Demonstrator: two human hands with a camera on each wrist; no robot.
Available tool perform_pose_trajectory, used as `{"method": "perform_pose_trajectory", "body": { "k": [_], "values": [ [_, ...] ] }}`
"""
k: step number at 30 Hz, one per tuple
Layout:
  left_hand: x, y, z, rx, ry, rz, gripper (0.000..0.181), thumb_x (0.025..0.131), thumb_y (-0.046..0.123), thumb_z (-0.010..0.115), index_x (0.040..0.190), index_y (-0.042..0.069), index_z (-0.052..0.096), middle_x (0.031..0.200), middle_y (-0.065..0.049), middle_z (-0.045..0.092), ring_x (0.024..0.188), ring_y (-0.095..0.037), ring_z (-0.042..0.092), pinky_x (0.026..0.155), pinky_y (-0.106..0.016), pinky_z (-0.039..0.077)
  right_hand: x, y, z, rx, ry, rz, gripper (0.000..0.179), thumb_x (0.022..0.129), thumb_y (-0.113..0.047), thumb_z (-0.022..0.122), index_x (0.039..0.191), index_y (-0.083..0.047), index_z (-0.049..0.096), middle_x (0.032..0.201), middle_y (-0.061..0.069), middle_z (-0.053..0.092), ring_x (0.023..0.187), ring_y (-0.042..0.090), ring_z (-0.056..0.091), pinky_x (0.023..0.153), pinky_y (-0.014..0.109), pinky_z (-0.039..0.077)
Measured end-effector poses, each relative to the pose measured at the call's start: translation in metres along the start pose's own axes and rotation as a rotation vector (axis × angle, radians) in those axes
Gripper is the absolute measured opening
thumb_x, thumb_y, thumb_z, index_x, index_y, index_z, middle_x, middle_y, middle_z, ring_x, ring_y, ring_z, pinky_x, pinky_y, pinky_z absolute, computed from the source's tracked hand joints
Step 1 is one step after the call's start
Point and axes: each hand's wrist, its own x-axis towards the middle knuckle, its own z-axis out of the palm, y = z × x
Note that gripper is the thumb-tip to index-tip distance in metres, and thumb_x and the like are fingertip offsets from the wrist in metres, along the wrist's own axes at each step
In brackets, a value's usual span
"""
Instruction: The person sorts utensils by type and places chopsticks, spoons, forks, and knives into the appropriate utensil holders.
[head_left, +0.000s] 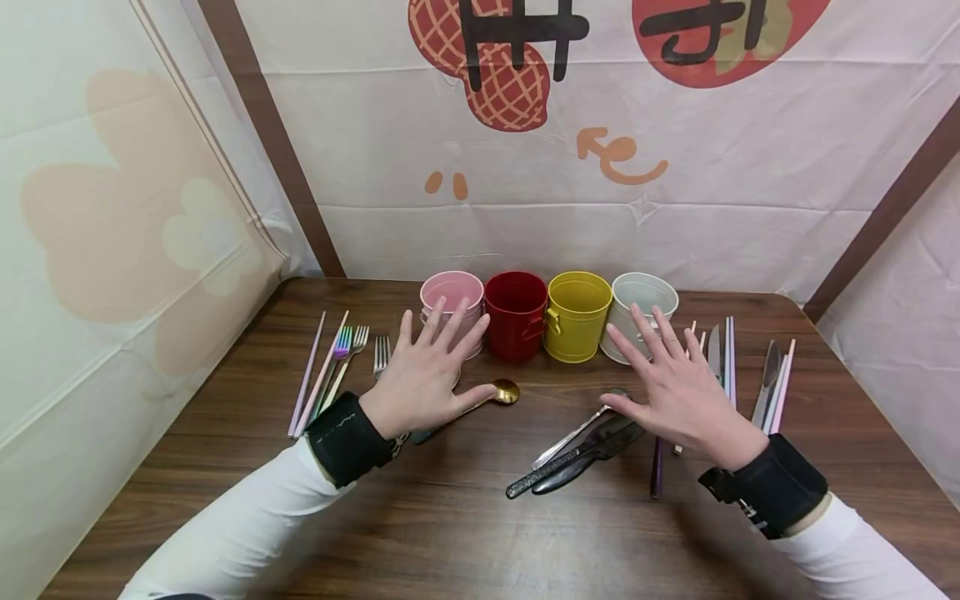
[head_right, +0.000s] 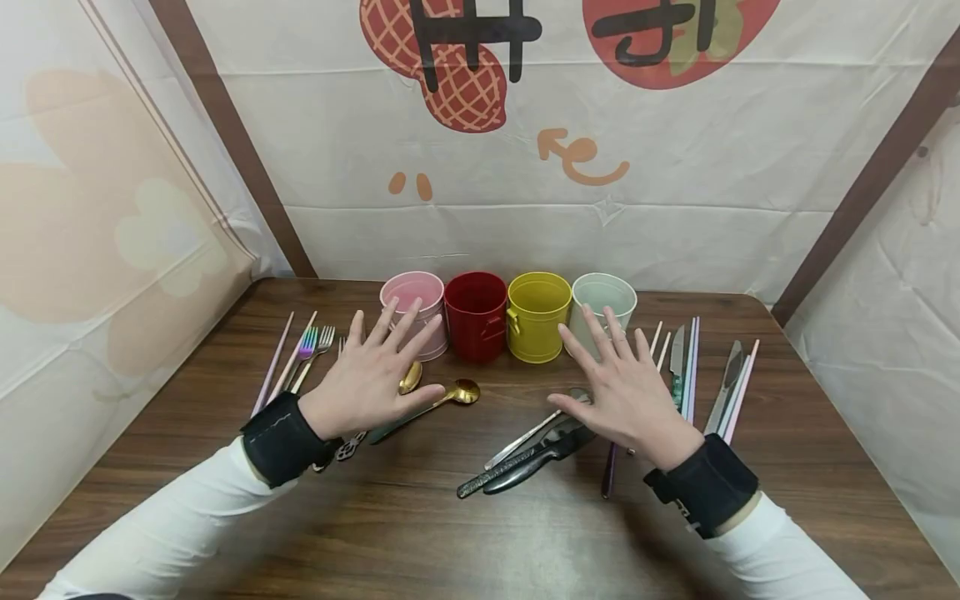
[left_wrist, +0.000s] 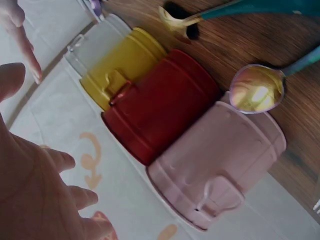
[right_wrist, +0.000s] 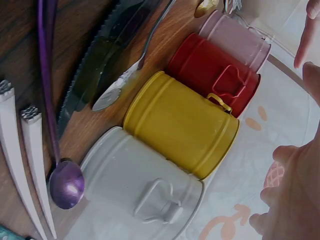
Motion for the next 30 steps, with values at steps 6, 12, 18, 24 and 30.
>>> {"method": "perform_pose_trajectory", "body": {
  "k": [6, 12, 18, 24, 30],
  "values": [
    [0.007, -0.014, 0.003, -0.039, -0.021, -0.043, 0.092, 0.087, 0.073, 0.042, 0.157, 0.021, 0.014, 0.160, -0.015, 0.011, 0.145, -0.040, 0.005, 0.108, -0.067, 0.004, -0.001, 0.003, 0.000, -0.005, -0.008, 0.005, 0.086, 0.087, -0.064, 0.055, 0.153, -0.014, 0.030, 0.160, 0.017, 0.010, 0.144, 0.040, 0.011, 0.104, 0.068, 0.020],
    [0.016, -0.034, 0.009, -0.093, 0.011, -0.088, 0.094, 0.087, 0.071, 0.047, 0.157, 0.020, 0.012, 0.160, -0.018, 0.012, 0.145, -0.039, -0.002, 0.108, -0.067, 0.003, 0.001, 0.001, 0.000, 0.010, -0.013, -0.014, 0.084, 0.087, -0.063, 0.055, 0.152, -0.014, 0.031, 0.159, 0.018, 0.015, 0.142, 0.042, 0.016, 0.105, 0.066, 0.021],
    [0.027, -0.052, 0.019, -0.173, 0.038, -0.160, 0.099, 0.084, 0.073, 0.050, 0.157, 0.019, 0.009, 0.161, -0.014, 0.003, 0.146, -0.037, -0.002, 0.109, -0.067, 0.003, 0.004, -0.004, 0.003, 0.028, -0.034, -0.033, 0.084, 0.088, -0.063, 0.055, 0.152, -0.014, 0.032, 0.157, 0.018, 0.020, 0.142, 0.041, 0.020, 0.106, 0.063, 0.024],
    [0.038, -0.065, 0.029, -0.283, 0.054, -0.225, 0.108, 0.081, 0.072, 0.057, 0.157, 0.019, 0.002, 0.161, -0.015, 0.005, 0.145, -0.038, 0.002, 0.109, -0.067, 0.005, 0.003, -0.006, 0.011, 0.054, -0.050, -0.090, 0.079, 0.089, -0.059, 0.058, 0.149, -0.013, 0.038, 0.152, 0.019, 0.031, 0.139, 0.038, 0.027, 0.104, 0.059, 0.031],
    [0.043, -0.072, 0.034, -0.435, 0.021, -0.309, 0.116, 0.077, 0.069, 0.065, 0.156, 0.018, -0.002, 0.161, -0.016, 0.005, 0.145, -0.038, 0.004, 0.108, -0.067, 0.007, 0.002, -0.003, 0.027, 0.080, 0.004, -0.229, 0.072, 0.085, -0.038, 0.072, 0.145, -0.010, 0.044, 0.141, 0.021, 0.044, 0.130, 0.040, 0.040, 0.100, 0.057, 0.037]
  ]
}}
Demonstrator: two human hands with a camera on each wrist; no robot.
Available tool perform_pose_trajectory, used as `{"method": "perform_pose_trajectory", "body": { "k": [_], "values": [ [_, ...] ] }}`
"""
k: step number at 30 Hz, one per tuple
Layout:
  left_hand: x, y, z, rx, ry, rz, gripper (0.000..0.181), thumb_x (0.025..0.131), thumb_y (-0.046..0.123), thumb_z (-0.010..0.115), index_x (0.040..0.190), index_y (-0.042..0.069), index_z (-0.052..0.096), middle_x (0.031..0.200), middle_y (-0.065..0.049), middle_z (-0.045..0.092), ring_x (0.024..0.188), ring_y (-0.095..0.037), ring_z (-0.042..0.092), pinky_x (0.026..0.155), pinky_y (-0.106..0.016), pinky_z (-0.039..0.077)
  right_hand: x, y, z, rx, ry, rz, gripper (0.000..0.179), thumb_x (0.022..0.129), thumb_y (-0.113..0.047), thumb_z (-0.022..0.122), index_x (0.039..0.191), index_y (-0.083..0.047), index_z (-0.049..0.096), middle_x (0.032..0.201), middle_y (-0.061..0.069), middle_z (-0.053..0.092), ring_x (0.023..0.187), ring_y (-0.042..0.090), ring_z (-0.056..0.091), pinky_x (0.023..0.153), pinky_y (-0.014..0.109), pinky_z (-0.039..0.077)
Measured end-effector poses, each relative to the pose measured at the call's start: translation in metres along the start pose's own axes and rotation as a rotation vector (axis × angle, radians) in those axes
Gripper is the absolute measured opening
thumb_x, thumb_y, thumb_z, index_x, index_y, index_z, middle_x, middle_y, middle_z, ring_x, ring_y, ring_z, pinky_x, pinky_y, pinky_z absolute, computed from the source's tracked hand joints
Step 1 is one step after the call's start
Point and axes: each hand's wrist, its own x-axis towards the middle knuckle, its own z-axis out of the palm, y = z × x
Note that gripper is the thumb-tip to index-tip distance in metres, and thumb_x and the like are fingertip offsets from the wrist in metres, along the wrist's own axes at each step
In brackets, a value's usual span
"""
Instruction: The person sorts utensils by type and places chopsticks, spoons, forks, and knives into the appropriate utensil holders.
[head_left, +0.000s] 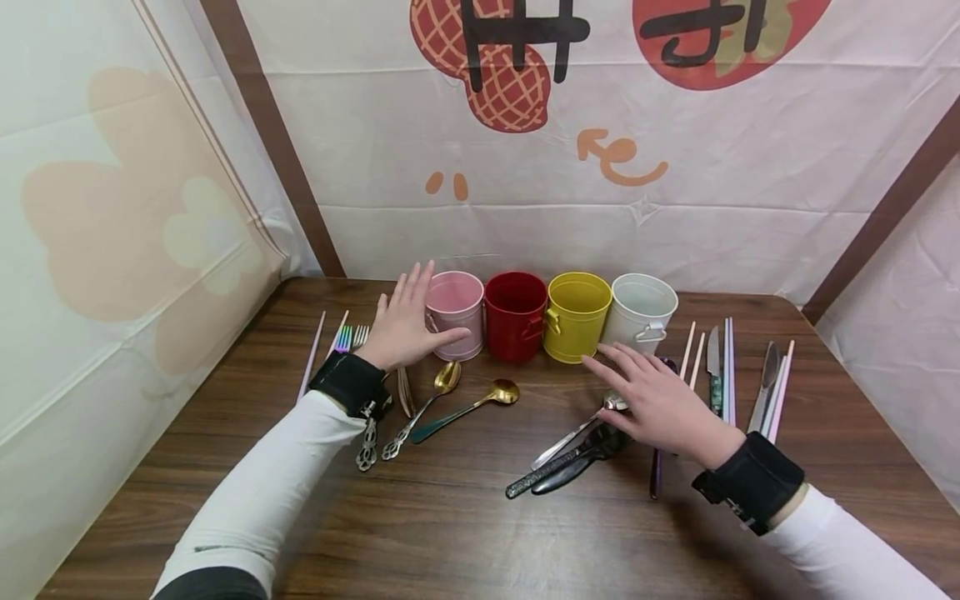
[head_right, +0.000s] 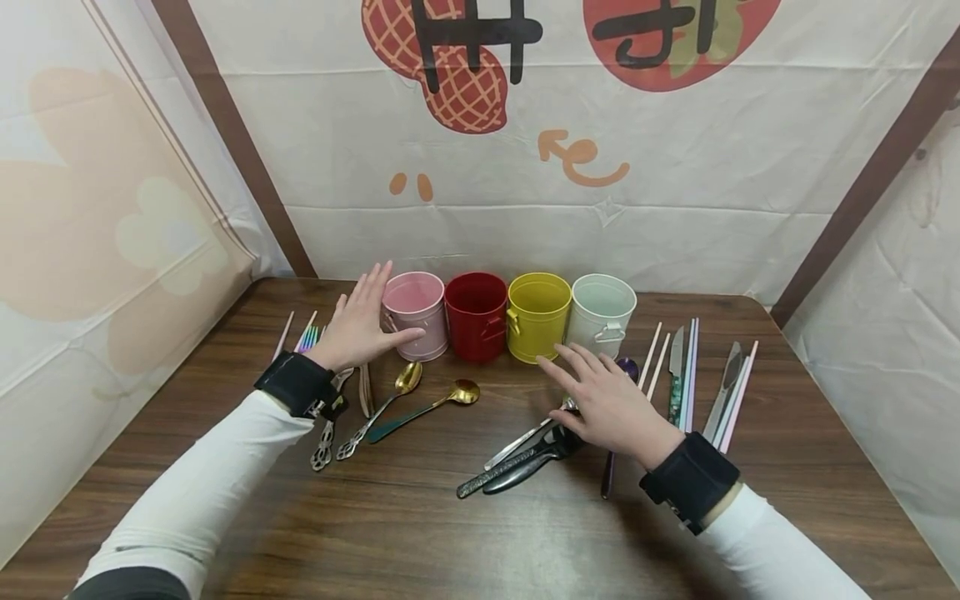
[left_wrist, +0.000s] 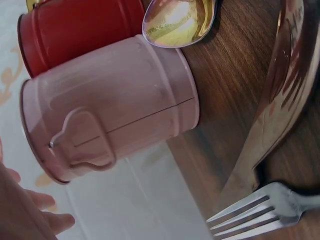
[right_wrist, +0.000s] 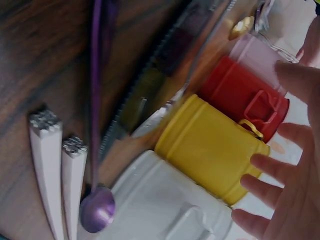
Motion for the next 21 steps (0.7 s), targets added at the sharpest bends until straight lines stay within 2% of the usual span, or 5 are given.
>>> {"method": "perform_pose_trajectory", "body": {
  "k": [7, 11, 15, 18, 21],
  "values": [
    [0.006, -0.004, 0.005, -0.168, -0.033, -0.038, 0.124, 0.073, 0.063, 0.075, 0.156, 0.014, -0.004, 0.160, -0.016, 0.010, 0.144, -0.037, 0.013, 0.109, -0.065, 0.011, -0.001, 0.003, 0.017, 0.045, -0.029, -0.077, 0.061, 0.083, -0.023, 0.077, 0.137, -0.007, 0.053, 0.127, 0.016, 0.057, 0.121, 0.036, 0.051, 0.098, 0.052, 0.042],
    [0.009, -0.006, 0.008, -0.314, -0.021, -0.057, 0.125, 0.073, 0.053, 0.080, 0.155, 0.013, -0.005, 0.158, -0.018, 0.018, 0.141, -0.036, 0.025, 0.109, -0.058, 0.023, -0.001, 0.002, 0.023, 0.064, -0.075, -0.092, 0.045, 0.084, -0.017, 0.076, 0.125, -0.006, 0.062, 0.113, 0.010, 0.061, 0.109, 0.029, 0.057, 0.095, 0.047, 0.045],
    [0.011, -0.008, 0.011, -0.431, -0.018, -0.064, 0.124, 0.075, 0.043, 0.082, 0.155, 0.013, -0.008, 0.158, -0.019, 0.016, 0.139, -0.033, 0.029, 0.107, -0.052, 0.031, -0.001, 0.001, 0.026, 0.070, -0.089, -0.118, 0.032, 0.083, -0.011, 0.076, 0.114, -0.007, 0.068, 0.103, 0.006, 0.062, 0.101, 0.026, 0.059, 0.092, 0.044, 0.046],
    [0.014, -0.008, 0.013, -0.471, -0.020, -0.075, 0.123, 0.076, 0.040, 0.082, 0.154, 0.012, -0.009, 0.157, -0.019, 0.017, 0.139, -0.032, 0.030, 0.107, -0.051, 0.032, -0.001, 0.001, 0.028, 0.055, -0.095, -0.133, 0.027, 0.082, -0.008, 0.076, 0.109, -0.006, 0.070, 0.100, 0.006, 0.062, 0.099, 0.026, 0.059, 0.092, 0.044, 0.046],
    [0.016, -0.010, 0.016, -0.485, -0.026, -0.101, 0.123, 0.077, 0.040, 0.082, 0.154, 0.014, -0.011, 0.152, -0.021, 0.029, 0.135, -0.033, 0.037, 0.105, -0.050, 0.035, 0.000, 0.002, 0.029, 0.032, -0.104, -0.144, 0.022, 0.082, -0.007, 0.076, 0.104, -0.006, 0.071, 0.098, 0.007, 0.063, 0.098, 0.027, 0.059, 0.092, 0.044, 0.046]
  ]
}}
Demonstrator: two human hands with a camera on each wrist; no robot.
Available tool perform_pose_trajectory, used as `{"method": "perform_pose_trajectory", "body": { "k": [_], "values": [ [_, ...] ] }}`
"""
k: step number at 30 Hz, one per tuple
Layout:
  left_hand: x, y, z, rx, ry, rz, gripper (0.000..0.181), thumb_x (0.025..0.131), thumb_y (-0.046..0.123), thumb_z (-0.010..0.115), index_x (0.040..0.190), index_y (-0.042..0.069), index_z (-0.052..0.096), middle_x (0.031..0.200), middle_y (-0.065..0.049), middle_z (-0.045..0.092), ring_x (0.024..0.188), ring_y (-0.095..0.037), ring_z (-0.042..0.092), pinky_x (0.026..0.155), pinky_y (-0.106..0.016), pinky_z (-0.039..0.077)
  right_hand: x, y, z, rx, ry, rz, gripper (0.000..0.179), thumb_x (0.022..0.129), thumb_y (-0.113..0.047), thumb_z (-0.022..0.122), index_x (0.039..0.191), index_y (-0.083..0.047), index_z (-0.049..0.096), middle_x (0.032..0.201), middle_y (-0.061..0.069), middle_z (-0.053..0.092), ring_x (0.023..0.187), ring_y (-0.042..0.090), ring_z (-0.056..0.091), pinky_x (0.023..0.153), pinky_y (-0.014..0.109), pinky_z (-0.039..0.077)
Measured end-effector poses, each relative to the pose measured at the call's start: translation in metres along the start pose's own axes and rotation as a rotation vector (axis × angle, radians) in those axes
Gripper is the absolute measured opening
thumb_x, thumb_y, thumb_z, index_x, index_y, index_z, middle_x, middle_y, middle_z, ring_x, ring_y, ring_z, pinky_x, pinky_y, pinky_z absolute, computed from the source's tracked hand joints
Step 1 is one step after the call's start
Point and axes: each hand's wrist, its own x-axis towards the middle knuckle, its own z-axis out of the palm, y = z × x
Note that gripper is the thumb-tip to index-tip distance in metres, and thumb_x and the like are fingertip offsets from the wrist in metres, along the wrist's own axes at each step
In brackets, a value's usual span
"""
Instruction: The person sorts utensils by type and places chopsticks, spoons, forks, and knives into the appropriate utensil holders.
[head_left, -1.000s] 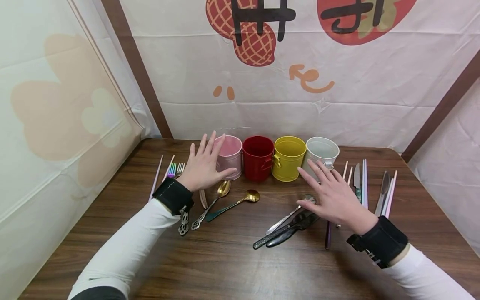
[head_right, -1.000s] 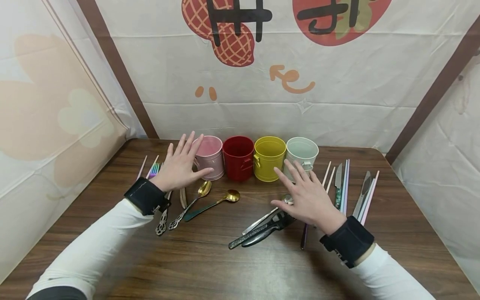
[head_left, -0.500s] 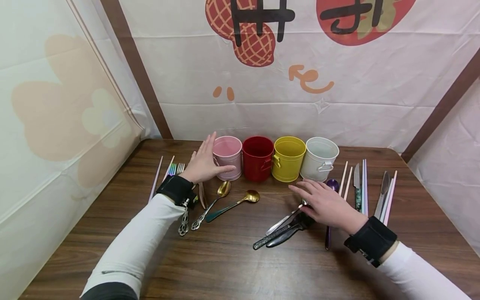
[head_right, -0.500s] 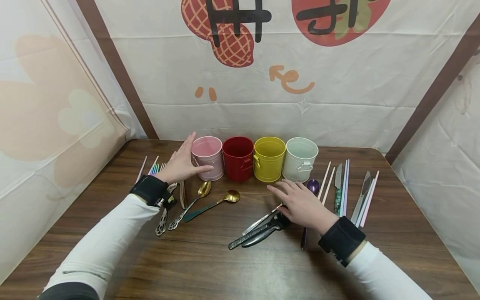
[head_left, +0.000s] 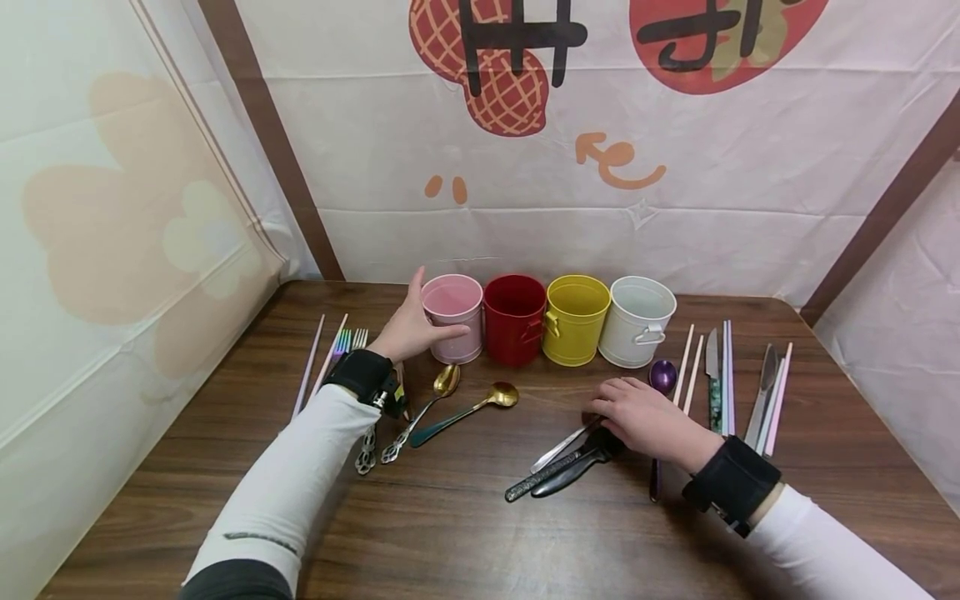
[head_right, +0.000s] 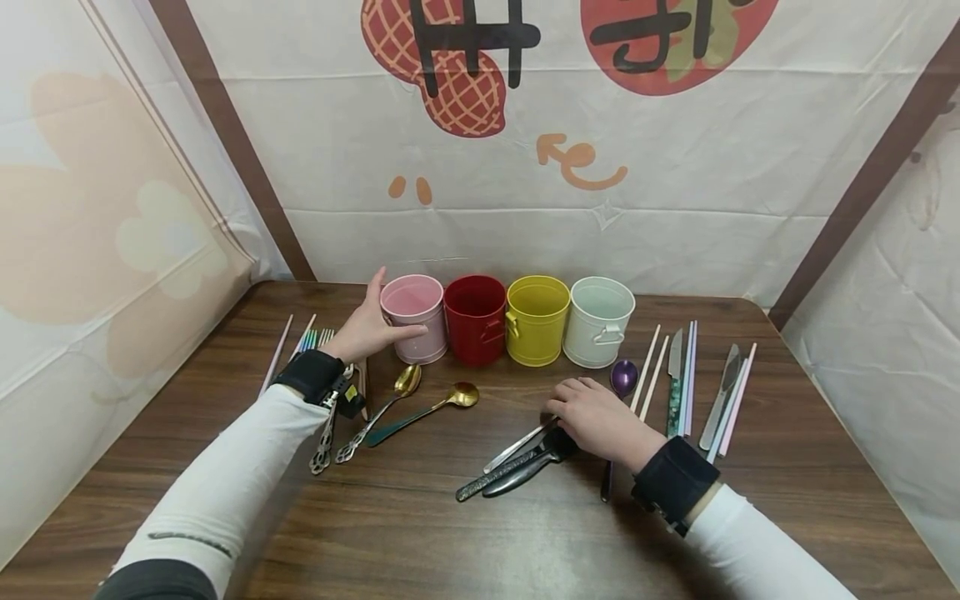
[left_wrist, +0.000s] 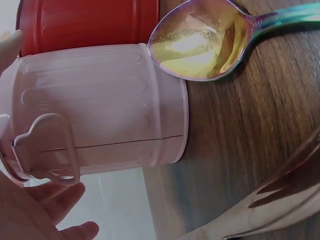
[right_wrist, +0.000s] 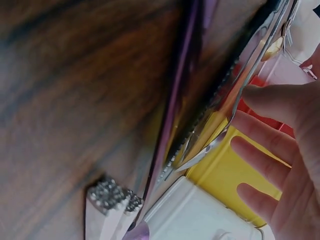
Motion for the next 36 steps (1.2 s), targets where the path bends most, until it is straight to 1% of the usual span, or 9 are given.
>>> {"method": "perform_pose_trajectory", "body": {
  "k": [2, 4, 9, 13, 17, 22, 31, 34, 36],
  "values": [
    [0.002, -0.002, 0.001, 0.000, -0.001, -0.020, 0.124, 0.077, 0.041, 0.082, 0.154, 0.016, -0.012, 0.148, -0.022, 0.036, 0.133, -0.034, 0.040, 0.104, -0.050, 0.037, 0.001, 0.000, 0.001, -0.013, 0.004, -0.013, 0.019, 0.082, -0.007, 0.076, 0.101, -0.007, 0.071, 0.096, 0.006, 0.063, 0.096, 0.027, 0.059, 0.092, 0.043, 0.046],
    [0.003, -0.004, 0.002, -0.009, 0.001, -0.031, 0.124, 0.077, 0.040, 0.082, 0.153, 0.016, -0.013, 0.145, -0.023, 0.038, 0.131, -0.035, 0.042, 0.103, -0.051, 0.037, 0.001, 0.000, 0.002, -0.014, 0.013, -0.029, 0.017, 0.082, -0.007, 0.076, 0.098, -0.008, 0.072, 0.095, 0.005, 0.063, 0.095, 0.026, 0.060, 0.091, 0.043, 0.047],
    [0.004, -0.006, 0.002, -0.076, 0.011, -0.045, 0.120, 0.078, 0.035, 0.082, 0.153, 0.012, -0.008, 0.149, -0.023, 0.032, 0.133, -0.035, 0.038, 0.106, -0.050, 0.033, 0.002, 0.000, 0.007, -0.011, 0.040, -0.068, 0.013, 0.082, -0.007, 0.075, 0.094, -0.010, 0.072, 0.094, 0.003, 0.064, 0.094, 0.024, 0.060, 0.090, 0.041, 0.046],
    [0.006, -0.007, 0.003, -0.109, 0.005, -0.049, 0.115, 0.079, 0.031, 0.082, 0.153, 0.008, -0.003, 0.147, -0.022, 0.032, 0.134, -0.034, 0.037, 0.107, -0.049, 0.032, 0.003, 0.000, 0.008, -0.012, 0.049, -0.077, 0.011, 0.082, -0.009, 0.076, 0.092, -0.011, 0.072, 0.092, 0.002, 0.063, 0.093, 0.023, 0.060, 0.089, 0.040, 0.047],
    [0.008, -0.009, 0.004, -0.111, -0.003, -0.044, 0.112, 0.079, 0.030, 0.082, 0.152, 0.005, 0.001, 0.146, -0.022, 0.033, 0.133, -0.034, 0.037, 0.107, -0.049, 0.033, 0.005, -0.002, 0.007, 0.001, 0.054, -0.083, 0.011, 0.081, -0.010, 0.078, 0.091, -0.011, 0.072, 0.091, 0.001, 0.063, 0.092, 0.022, 0.060, 0.089, 0.040, 0.047],
    [0.010, -0.009, 0.004, -0.108, -0.005, -0.038, 0.111, 0.079, 0.029, 0.082, 0.152, 0.005, 0.002, 0.145, -0.022, 0.034, 0.133, -0.033, 0.037, 0.107, -0.048, 0.032, 0.008, -0.005, 0.006, 0.007, 0.053, -0.107, 0.010, 0.081, -0.010, 0.078, 0.090, -0.012, 0.072, 0.088, 0.000, 0.062, 0.088, 0.019, 0.060, 0.085, 0.038, 0.048],
    [0.008, -0.005, 0.003, -0.114, -0.006, -0.039, 0.110, 0.079, 0.027, 0.082, 0.151, 0.003, 0.003, 0.144, -0.023, 0.036, 0.132, -0.034, 0.038, 0.108, -0.048, 0.032, 0.014, -0.007, 0.006, -0.008, 0.042, -0.115, 0.008, 0.081, -0.010, 0.076, 0.083, -0.015, 0.071, 0.083, -0.003, 0.059, 0.084, 0.018, 0.059, 0.083, 0.037, 0.048],
    [0.008, -0.004, 0.003, -0.117, -0.010, -0.047, 0.111, 0.079, 0.027, 0.082, 0.151, 0.003, 0.002, 0.144, -0.023, 0.036, 0.132, -0.034, 0.038, 0.108, -0.048, 0.032, 0.016, -0.008, 0.005, -0.033, 0.049, -0.127, 0.009, 0.079, -0.010, 0.077, 0.079, -0.015, 0.069, 0.081, -0.002, 0.056, 0.082, 0.019, 0.057, 0.079, 0.036, 0.047],
    [0.009, -0.004, 0.003, -0.116, -0.012, -0.055, 0.111, 0.079, 0.028, 0.082, 0.151, 0.003, 0.002, 0.144, -0.023, 0.035, 0.132, -0.034, 0.038, 0.108, -0.048, 0.031, 0.016, -0.009, 0.005, -0.046, 0.053, -0.125, 0.010, 0.079, -0.011, 0.078, 0.077, -0.015, 0.069, 0.080, -0.002, 0.053, 0.079, 0.020, 0.056, 0.074, 0.035, 0.047]
  ]
}}
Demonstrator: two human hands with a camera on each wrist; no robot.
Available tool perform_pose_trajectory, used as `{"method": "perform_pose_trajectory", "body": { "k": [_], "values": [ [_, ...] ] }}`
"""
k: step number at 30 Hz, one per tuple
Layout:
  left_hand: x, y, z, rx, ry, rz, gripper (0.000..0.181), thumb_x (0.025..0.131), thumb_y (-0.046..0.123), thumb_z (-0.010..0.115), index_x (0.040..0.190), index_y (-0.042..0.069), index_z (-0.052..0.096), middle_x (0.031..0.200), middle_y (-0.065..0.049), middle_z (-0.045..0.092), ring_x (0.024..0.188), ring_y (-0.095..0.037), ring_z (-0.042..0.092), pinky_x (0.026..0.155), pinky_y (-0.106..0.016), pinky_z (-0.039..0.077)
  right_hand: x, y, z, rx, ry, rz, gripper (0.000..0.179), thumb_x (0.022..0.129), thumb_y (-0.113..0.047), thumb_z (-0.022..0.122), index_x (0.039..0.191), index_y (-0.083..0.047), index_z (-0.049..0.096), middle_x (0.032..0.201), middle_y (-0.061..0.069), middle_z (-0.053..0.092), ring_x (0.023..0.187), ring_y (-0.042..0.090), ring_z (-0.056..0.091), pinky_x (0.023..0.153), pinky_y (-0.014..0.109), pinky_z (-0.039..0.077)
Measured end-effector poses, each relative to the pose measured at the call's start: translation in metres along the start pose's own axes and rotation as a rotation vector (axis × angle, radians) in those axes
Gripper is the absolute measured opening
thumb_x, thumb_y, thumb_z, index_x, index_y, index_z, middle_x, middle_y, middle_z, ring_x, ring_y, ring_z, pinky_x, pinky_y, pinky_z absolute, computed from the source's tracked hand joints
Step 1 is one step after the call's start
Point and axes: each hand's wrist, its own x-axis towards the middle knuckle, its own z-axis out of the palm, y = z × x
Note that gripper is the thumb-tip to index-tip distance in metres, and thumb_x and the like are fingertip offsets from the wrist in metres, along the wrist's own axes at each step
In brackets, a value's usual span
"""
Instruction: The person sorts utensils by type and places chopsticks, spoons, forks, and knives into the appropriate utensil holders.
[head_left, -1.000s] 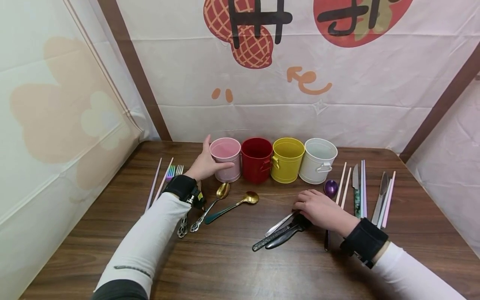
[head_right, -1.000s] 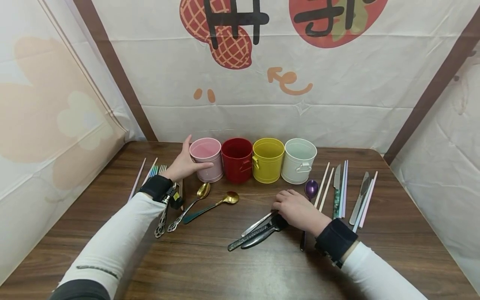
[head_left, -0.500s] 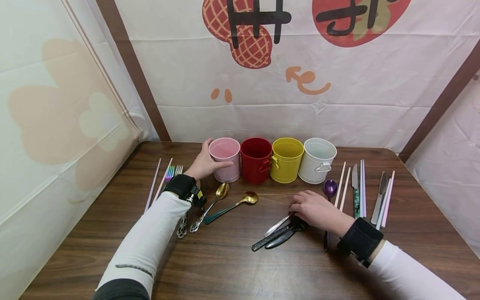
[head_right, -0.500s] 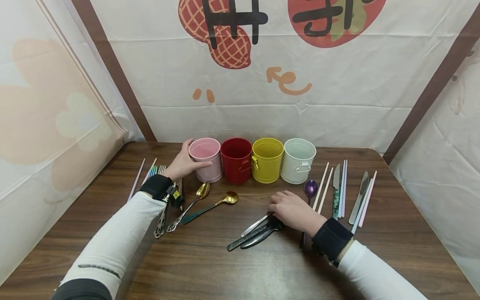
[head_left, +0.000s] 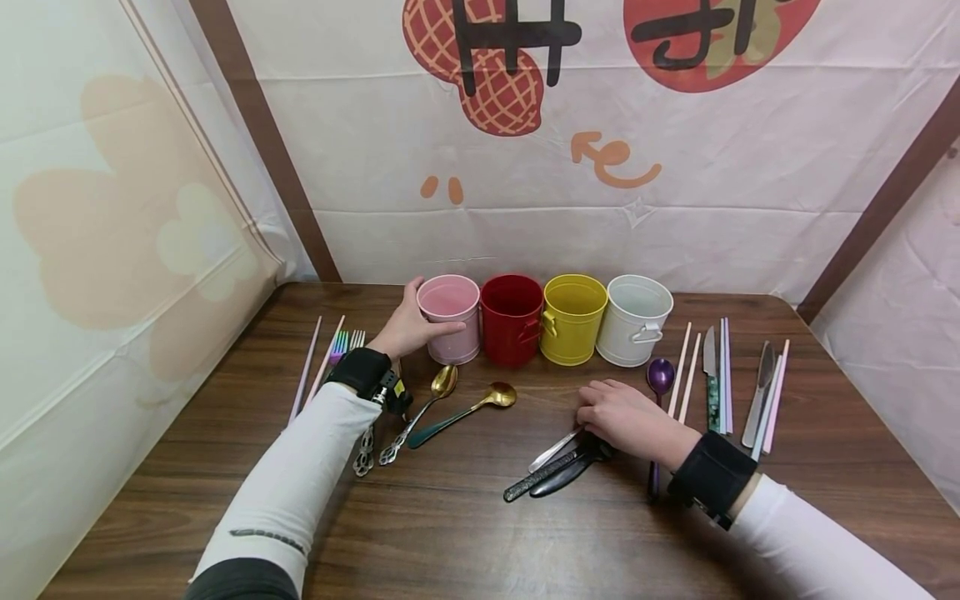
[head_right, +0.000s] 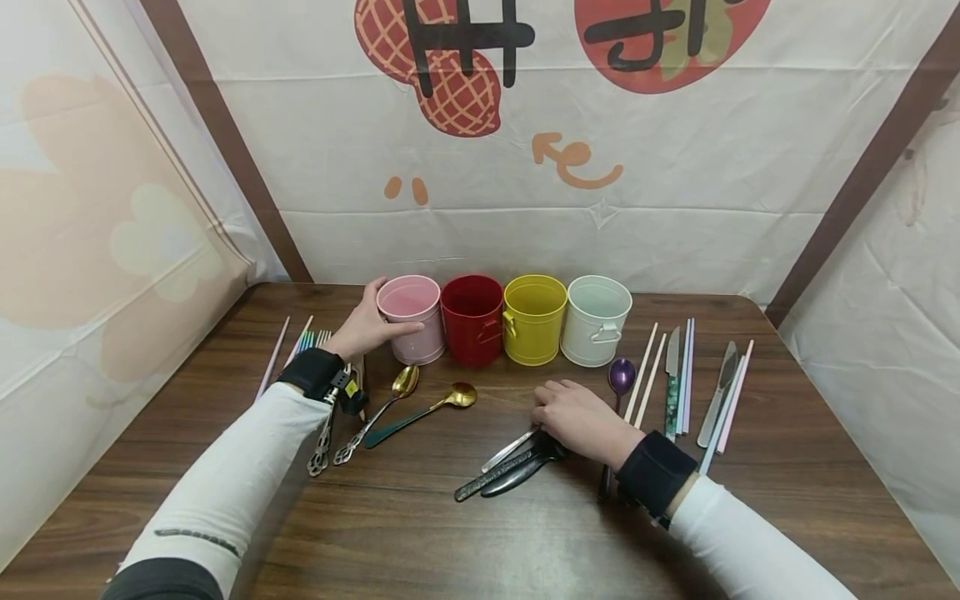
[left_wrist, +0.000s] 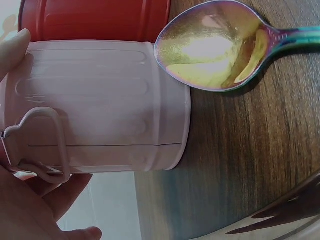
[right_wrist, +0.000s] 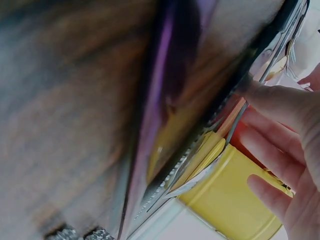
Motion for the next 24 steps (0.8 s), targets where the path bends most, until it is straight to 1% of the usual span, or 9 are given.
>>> {"method": "perform_pose_trajectory", "body": {
  "k": [5, 10, 13, 17, 19, 21, 23, 24],
  "values": [
    [0.001, -0.002, -0.001, 0.001, -0.002, -0.010, 0.111, 0.078, 0.029, 0.083, 0.151, 0.003, 0.003, 0.143, -0.023, 0.037, 0.131, -0.034, 0.039, 0.108, -0.048, 0.031, 0.000, 0.000, -0.001, 0.015, -0.011, 0.021, 0.010, 0.078, -0.010, 0.079, 0.078, -0.014, 0.069, 0.076, -0.003, 0.050, 0.071, 0.017, 0.055, 0.062, 0.030, 0.046],
    [0.002, -0.004, -0.002, -0.007, -0.002, -0.018, 0.106, 0.078, 0.029, 0.083, 0.149, 0.002, 0.010, 0.141, -0.021, 0.040, 0.130, -0.033, 0.040, 0.108, -0.047, 0.032, -0.001, 0.000, -0.001, 0.042, -0.029, 0.027, 0.009, 0.079, -0.007, 0.077, 0.082, -0.012, 0.070, 0.076, -0.003, 0.052, 0.071, 0.015, 0.057, 0.061, 0.028, 0.047],
    [0.001, -0.004, -0.002, 0.001, -0.007, -0.026, 0.105, 0.077, 0.031, 0.083, 0.149, 0.003, 0.012, 0.141, -0.021, 0.040, 0.130, -0.032, 0.040, 0.108, -0.047, 0.032, -0.001, 0.001, -0.002, 0.025, -0.019, 0.007, 0.011, 0.078, -0.004, 0.077, 0.083, -0.012, 0.071, 0.077, -0.003, 0.053, 0.071, 0.015, 0.057, 0.060, 0.028, 0.048],
    [0.001, -0.004, -0.002, 0.004, -0.014, -0.032, 0.105, 0.077, 0.033, 0.083, 0.149, 0.003, 0.012, 0.142, -0.021, 0.040, 0.130, -0.032, 0.040, 0.108, -0.048, 0.032, -0.001, 0.003, -0.007, -0.025, 0.020, -0.018, 0.017, 0.074, 0.002, 0.076, 0.083, -0.012, 0.072, 0.076, -0.002, 0.054, 0.071, 0.015, 0.056, 0.059, 0.027, 0.048],
    [0.001, -0.003, -0.003, 0.000, -0.016, -0.031, 0.105, 0.078, 0.032, 0.083, 0.149, 0.003, 0.012, 0.142, -0.021, 0.039, 0.130, -0.032, 0.040, 0.108, -0.048, 0.031, -0.001, 0.004, -0.012, -0.035, 0.046, -0.020, 0.018, 0.073, 0.003, 0.076, 0.085, -0.010, 0.072, 0.076, -0.002, 0.058, 0.071, 0.015, 0.056, 0.059, 0.027, 0.048],
    [0.001, -0.003, -0.003, -0.005, -0.014, -0.029, 0.105, 0.078, 0.032, 0.083, 0.149, 0.003, 0.012, 0.141, -0.021, 0.039, 0.130, -0.032, 0.040, 0.108, -0.048, 0.031, -0.001, 0.005, -0.018, -0.018, 0.077, -0.001, 0.019, 0.075, 0.001, 0.077, 0.091, -0.009, 0.073, 0.073, -0.003, 0.061, 0.066, 0.012, 0.057, 0.056, 0.025, 0.048],
    [0.001, -0.004, -0.002, -0.006, -0.012, -0.027, 0.105, 0.078, 0.032, 0.083, 0.149, 0.003, 0.013, 0.142, -0.021, 0.040, 0.130, -0.032, 0.040, 0.108, -0.048, 0.031, -0.001, 0.005, -0.025, 0.006, 0.112, 0.017, 0.019, 0.077, -0.001, 0.076, 0.094, -0.009, 0.072, 0.067, -0.005, 0.059, 0.058, 0.009, 0.053, 0.050, 0.023, 0.045],
    [0.001, -0.003, -0.002, -0.005, -0.011, -0.027, 0.105, 0.078, 0.032, 0.083, 0.149, 0.003, 0.013, 0.142, -0.021, 0.040, 0.130, -0.032, 0.040, 0.108, -0.048, 0.031, -0.001, 0.004, -0.029, 0.021, 0.133, 0.026, 0.019, 0.078, -0.001, 0.076, 0.095, -0.008, 0.072, 0.067, -0.004, 0.061, 0.055, 0.008, 0.053, 0.049, 0.023, 0.044]
  ]
}}
